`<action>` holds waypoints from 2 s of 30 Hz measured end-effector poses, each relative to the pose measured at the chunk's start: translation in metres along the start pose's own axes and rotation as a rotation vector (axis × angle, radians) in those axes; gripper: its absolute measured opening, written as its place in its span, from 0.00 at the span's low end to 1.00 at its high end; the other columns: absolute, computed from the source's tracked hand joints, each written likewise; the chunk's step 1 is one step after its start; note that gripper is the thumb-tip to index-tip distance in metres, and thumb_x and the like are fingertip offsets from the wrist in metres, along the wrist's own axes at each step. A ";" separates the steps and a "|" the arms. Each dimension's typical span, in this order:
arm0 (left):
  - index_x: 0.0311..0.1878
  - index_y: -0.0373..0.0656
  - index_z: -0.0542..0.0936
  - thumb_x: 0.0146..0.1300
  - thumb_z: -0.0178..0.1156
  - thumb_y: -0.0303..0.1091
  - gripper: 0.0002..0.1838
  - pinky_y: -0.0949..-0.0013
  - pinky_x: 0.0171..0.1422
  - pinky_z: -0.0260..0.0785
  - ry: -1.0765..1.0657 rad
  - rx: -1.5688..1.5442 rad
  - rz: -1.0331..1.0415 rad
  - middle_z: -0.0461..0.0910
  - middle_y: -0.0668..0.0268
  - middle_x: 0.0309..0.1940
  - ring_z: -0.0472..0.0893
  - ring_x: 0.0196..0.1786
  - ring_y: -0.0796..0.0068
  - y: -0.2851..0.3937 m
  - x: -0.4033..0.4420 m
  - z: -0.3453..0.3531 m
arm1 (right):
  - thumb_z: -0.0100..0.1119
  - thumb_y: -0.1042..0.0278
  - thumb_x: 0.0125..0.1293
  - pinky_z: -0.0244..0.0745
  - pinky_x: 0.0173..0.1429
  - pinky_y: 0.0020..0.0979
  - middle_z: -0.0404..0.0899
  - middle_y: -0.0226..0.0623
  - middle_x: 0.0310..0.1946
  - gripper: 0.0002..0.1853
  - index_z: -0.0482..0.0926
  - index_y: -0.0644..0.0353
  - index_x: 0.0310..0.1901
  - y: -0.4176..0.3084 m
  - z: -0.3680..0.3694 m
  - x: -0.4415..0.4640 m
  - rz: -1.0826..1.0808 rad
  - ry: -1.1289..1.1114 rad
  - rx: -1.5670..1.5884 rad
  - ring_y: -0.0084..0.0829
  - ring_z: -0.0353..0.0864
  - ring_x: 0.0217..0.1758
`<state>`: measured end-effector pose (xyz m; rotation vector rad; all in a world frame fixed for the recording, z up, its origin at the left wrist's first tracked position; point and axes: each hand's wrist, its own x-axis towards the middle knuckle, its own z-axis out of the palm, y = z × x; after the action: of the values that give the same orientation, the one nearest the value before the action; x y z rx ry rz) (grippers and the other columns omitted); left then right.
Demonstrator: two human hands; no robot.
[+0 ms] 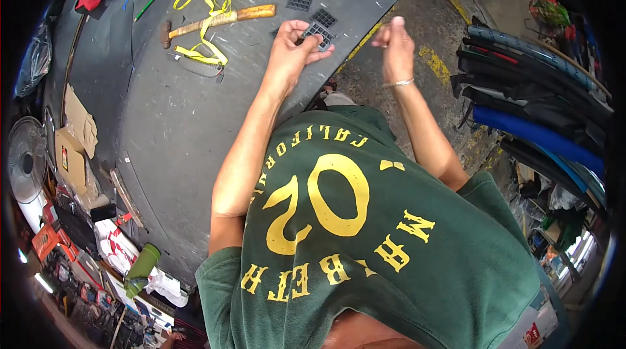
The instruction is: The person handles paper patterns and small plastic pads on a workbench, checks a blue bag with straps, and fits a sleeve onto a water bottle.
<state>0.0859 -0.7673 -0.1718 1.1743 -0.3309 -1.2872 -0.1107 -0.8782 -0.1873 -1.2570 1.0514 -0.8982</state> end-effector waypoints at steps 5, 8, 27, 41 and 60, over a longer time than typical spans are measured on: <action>0.68 0.36 0.67 0.73 0.54 0.20 0.22 0.62 0.57 0.85 -0.156 0.019 -0.046 0.79 0.56 0.52 0.87 0.48 0.60 0.016 -0.011 0.012 | 0.63 0.64 0.74 0.75 0.44 0.22 0.84 0.32 0.33 0.11 0.78 0.63 0.46 -0.015 0.005 -0.007 0.031 -0.248 -0.115 0.20 0.82 0.38; 0.67 0.37 0.69 0.73 0.56 0.22 0.21 0.64 0.55 0.84 -0.158 0.043 -0.041 0.80 0.58 0.50 0.87 0.47 0.63 0.015 -0.011 0.016 | 0.66 0.71 0.72 0.78 0.49 0.25 0.86 0.32 0.42 0.18 0.77 0.63 0.61 -0.024 0.016 -0.023 0.050 -0.395 0.049 0.19 0.83 0.41; 0.55 0.34 0.83 0.64 0.70 0.32 0.19 0.75 0.38 0.75 0.064 0.762 0.197 0.87 0.62 0.29 0.85 0.30 0.82 0.020 -0.023 0.036 | 0.63 0.73 0.67 0.76 0.43 0.45 0.78 0.42 0.36 0.04 0.80 0.62 0.42 -0.034 0.052 -0.012 -0.619 -0.051 -0.576 0.48 0.80 0.40; 0.56 0.33 0.76 0.70 0.65 0.29 0.16 0.71 0.44 0.81 -0.060 0.146 -0.048 0.86 0.58 0.42 0.87 0.39 0.71 0.005 -0.007 0.002 | 0.49 0.47 0.80 0.62 0.32 0.26 0.69 0.24 0.22 0.23 0.71 0.56 0.30 0.018 -0.003 0.019 -0.003 0.038 -0.165 0.19 0.68 0.27; 0.57 0.39 0.81 0.59 0.70 0.25 0.21 0.65 0.59 0.77 0.027 0.749 0.225 0.83 0.61 0.50 0.84 0.51 0.69 0.007 -0.013 -0.005 | 0.71 0.75 0.65 0.84 0.49 0.29 0.80 0.40 0.52 0.23 0.75 0.67 0.60 0.007 0.029 -0.014 0.312 -0.306 0.170 0.28 0.84 0.46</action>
<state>0.0894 -0.7544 -0.1636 1.7144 -0.9526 -0.9622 -0.0875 -0.8559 -0.1926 -1.0152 0.8756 -0.5249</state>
